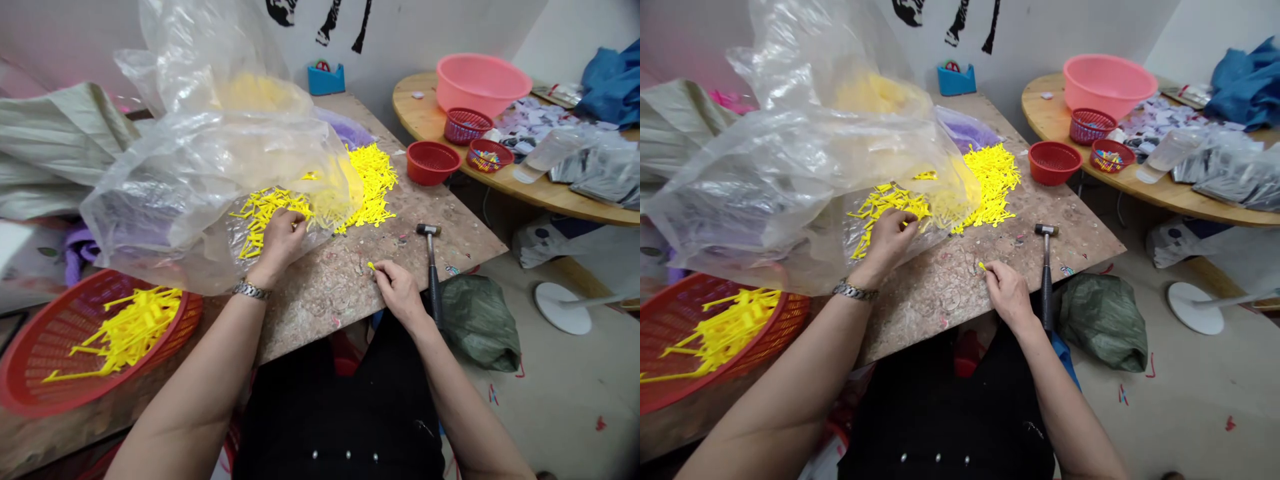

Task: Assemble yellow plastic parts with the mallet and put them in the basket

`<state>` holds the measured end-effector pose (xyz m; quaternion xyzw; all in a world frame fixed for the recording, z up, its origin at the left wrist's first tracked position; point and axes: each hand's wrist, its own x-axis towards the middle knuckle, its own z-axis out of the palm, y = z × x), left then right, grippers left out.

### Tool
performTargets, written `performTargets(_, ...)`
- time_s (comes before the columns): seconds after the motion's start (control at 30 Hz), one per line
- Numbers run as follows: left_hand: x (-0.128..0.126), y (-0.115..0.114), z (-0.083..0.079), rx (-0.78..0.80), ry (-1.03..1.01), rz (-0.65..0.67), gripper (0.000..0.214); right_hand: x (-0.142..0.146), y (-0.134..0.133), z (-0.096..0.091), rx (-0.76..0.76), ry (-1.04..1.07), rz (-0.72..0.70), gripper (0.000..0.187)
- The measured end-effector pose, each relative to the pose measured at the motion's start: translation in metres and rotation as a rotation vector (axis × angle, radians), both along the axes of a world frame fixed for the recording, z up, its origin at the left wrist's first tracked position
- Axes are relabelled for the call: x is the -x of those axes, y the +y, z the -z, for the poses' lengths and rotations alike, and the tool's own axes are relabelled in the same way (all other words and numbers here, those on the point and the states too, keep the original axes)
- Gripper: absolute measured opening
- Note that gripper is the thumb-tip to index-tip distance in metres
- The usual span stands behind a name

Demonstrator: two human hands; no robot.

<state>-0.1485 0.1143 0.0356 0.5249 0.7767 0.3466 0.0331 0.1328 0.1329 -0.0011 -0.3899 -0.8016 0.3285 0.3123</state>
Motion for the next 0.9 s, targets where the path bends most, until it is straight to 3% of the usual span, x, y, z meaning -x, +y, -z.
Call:
performTargets(0.17, -0.039, -0.013, -0.014, 0.038, -0.626, 0.224, 0.024, 0.002, 0.003, 0.001, 0.104, 0.17, 0.059, 0.018)
performTargets(0.3, -0.073, -0.024, -0.022, 0.152, -0.885, 0.442, 0.03, 0.004, 0.002, 0.003, 0.292, 0.384, 0.109, 0.021)
performTargets(0.4, -0.088, -0.028, -0.022, 0.251, -1.031, 0.527, 0.032, 0.006, -0.002, 0.001, 0.366, 0.482, 0.106, 0.029)
performTargets(0.67, -0.103, -0.035, -0.016, 0.397, -1.254, 0.563, 0.03, 0.007, -0.012, -0.01, 0.399, 0.471, 0.038, 0.019)
performTargets(0.9, -0.106, -0.033, -0.016, 0.462, -1.23, 0.467, 0.029, 0.008, -0.017, -0.012, 0.484, 0.503, 0.075, 0.014)
